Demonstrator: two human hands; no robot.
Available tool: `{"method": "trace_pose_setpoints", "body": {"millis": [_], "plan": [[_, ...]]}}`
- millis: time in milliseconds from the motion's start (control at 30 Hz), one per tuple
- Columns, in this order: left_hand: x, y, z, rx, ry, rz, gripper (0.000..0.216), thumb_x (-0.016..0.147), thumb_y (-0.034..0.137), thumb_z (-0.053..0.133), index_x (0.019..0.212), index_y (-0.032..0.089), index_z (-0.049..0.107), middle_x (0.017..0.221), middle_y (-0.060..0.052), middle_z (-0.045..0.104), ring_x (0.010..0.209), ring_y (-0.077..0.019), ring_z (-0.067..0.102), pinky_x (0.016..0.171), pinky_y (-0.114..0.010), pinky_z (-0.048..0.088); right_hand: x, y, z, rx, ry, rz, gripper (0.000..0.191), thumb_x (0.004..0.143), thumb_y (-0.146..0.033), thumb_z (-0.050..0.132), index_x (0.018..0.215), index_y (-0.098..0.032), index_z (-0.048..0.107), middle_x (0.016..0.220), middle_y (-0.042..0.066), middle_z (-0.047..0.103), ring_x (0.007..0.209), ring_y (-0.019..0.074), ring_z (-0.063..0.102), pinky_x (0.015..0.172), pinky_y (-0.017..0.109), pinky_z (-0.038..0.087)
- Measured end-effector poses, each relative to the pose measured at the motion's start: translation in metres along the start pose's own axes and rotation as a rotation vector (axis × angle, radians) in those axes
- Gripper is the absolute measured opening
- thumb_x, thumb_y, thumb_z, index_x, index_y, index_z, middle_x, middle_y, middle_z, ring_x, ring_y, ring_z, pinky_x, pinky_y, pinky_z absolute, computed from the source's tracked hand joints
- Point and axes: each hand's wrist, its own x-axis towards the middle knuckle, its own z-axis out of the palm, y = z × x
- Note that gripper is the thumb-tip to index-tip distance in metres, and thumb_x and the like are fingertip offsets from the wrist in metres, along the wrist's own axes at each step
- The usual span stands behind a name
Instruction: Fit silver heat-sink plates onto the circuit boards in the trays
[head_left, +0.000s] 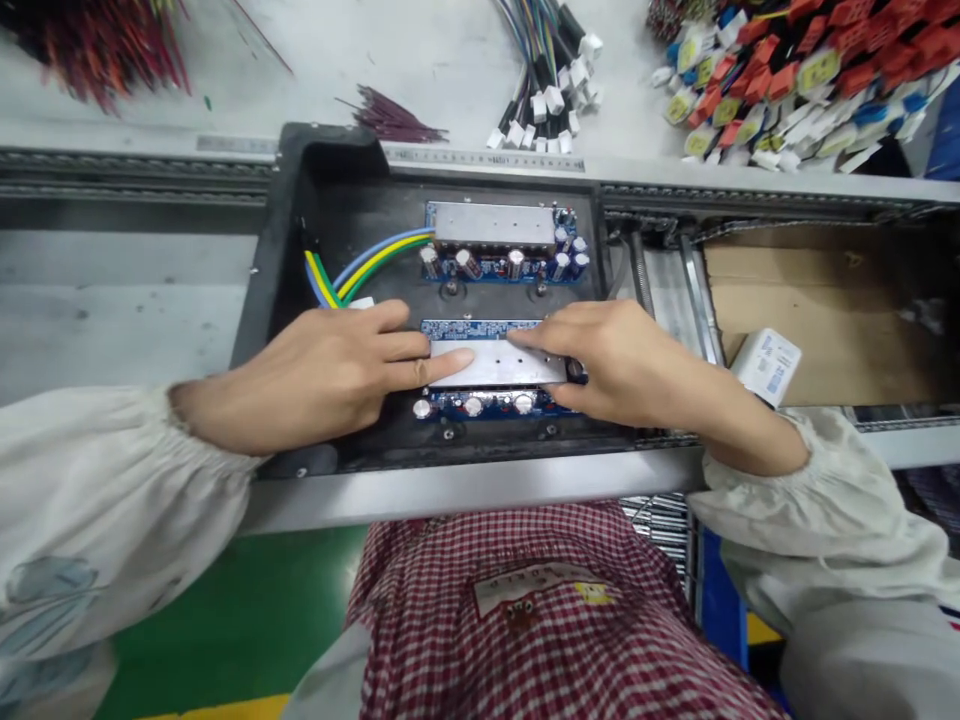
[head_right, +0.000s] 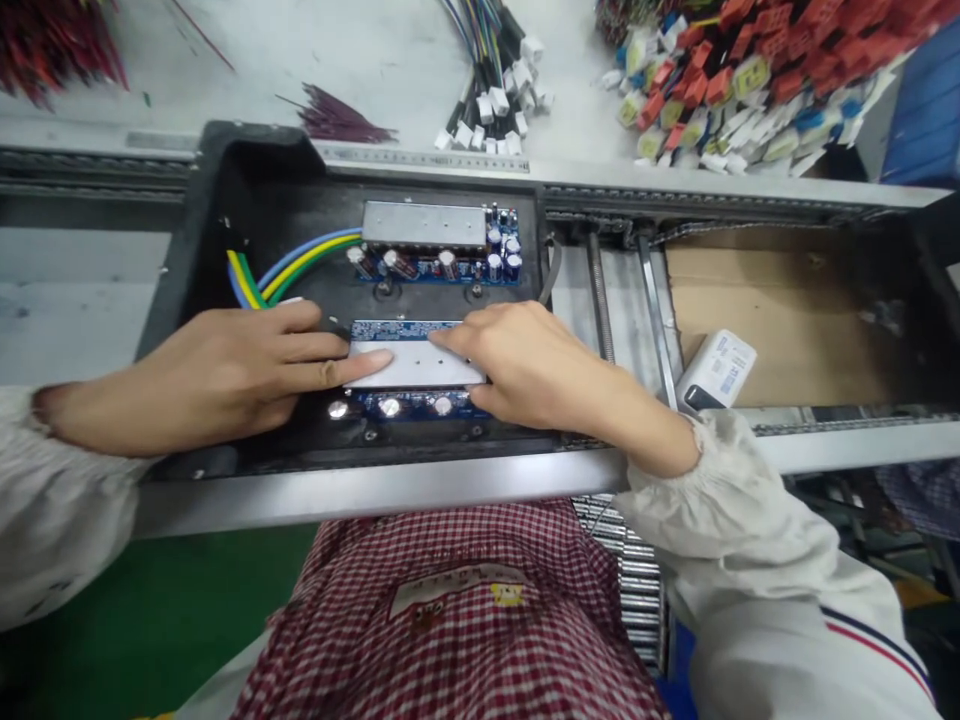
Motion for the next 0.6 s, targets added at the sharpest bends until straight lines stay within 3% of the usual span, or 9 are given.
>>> {"method": "trace_pose_setpoints", "body": {"millis": [267,400,600], "plan": [[-0.0014,-0.0026,0.0024,-0.032,0.06,0.044,0.055,0.088,-0.001,0.038,0.139,0.019,0.038,0.082,0.003,0.06,0.081,-0.0177,0.041,0.06,-0.032,0.03,0.0062,0.0027,-0.0084,-0.007,-0.09,-0.025,0.033,0.081,-0.021,0.055,0.11,-0.011,0.066,0.086,0.011,0.069,0.077,0.0237,0.062,0.068,0.032,0.043],[-0.0017,-0.0036,0.005,-0.024,0.073,0.069,0.052,0.091,0.002,0.036,0.141,0.016,0.034,0.083,0.002,0.058,0.081,-0.0174,0.042,0.06,-0.032,0.029,0.0065,-0.0011,-0.0085,0.049,-0.115,0.021,0.032,0.081,-0.02,0.055,0.111,-0.012,0.064,0.091,0.01,0.069,0.085,0.0247,0.063,0.072,0.033,0.044],[-0.0006,-0.004,0.0064,-0.007,0.09,0.107,0.044,0.097,0.007,0.028,0.14,0.012,0.032,0.089,0.001,0.058,0.086,-0.0171,0.046,0.064,-0.031,0.033,0.0094,-0.0054,-0.0024,-0.053,-0.086,0.048,0.031,0.082,-0.026,0.055,0.107,-0.011,0.065,0.096,0.013,0.067,0.085,0.029,0.063,0.073,0.039,0.046]]}}
